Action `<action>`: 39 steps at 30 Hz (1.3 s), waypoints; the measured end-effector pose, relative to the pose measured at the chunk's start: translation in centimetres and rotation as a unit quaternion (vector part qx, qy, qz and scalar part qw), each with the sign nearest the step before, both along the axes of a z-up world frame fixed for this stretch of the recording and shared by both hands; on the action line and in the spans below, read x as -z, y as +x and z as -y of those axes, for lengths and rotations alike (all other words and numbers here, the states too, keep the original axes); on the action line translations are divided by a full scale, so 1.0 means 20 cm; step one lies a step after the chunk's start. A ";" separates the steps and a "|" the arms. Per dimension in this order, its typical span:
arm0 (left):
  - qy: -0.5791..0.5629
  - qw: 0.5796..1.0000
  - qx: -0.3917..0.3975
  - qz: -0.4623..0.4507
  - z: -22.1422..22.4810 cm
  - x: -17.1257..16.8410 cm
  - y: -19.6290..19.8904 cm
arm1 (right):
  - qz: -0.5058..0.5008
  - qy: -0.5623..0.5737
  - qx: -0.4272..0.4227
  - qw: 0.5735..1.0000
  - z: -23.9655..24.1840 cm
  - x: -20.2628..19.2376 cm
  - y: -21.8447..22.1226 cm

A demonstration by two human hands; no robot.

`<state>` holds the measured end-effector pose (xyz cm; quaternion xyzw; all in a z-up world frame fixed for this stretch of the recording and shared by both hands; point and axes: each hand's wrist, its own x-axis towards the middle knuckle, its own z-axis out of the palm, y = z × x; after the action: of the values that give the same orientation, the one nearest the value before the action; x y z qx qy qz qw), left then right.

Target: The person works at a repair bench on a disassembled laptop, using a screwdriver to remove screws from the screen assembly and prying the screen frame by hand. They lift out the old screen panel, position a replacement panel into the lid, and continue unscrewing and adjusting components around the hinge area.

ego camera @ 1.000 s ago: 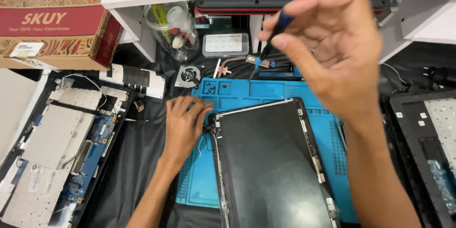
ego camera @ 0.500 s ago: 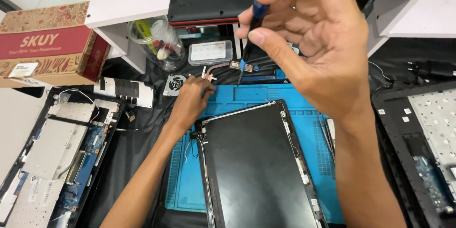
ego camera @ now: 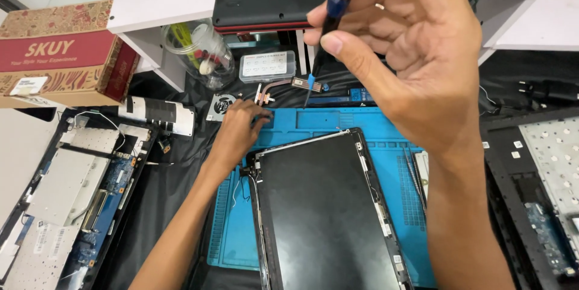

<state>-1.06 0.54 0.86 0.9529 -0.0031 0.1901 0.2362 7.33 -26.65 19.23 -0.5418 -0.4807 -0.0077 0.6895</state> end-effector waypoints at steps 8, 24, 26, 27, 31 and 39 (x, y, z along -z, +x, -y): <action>0.008 0.995 -0.098 0.033 0.03 -0.24 -0.27 | 0.046 -0.015 -0.013 0.999 0.00 0.07 0.03; -0.075 0.950 -0.210 -0.219 -0.11 -0.28 -0.40 | -0.002 -0.560 -0.045 0.827 -0.08 0.39 0.36; -0.077 0.950 -0.212 -0.215 -0.10 -0.35 -0.38 | -0.034 -0.617 -0.050 0.785 -0.06 0.51 0.45; -0.059 0.959 -0.203 -0.191 -0.10 -0.39 -0.36 | -0.065 -0.620 -0.044 0.780 -0.05 0.57 0.50; 0.048 0.971 -0.169 -0.160 -0.06 -0.51 -0.30 | -0.141 -0.621 -0.003 0.771 -0.02 0.69 0.61; 0.114 0.991 -0.003 -0.072 0.06 -0.60 -0.11 | -0.164 -0.604 0.009 0.779 0.02 0.67 0.64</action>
<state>-3.20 -0.59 12.93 0.9848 -0.0045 0.1199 0.1254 20.22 -27.00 5.84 -0.8445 -0.2613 0.3676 0.2888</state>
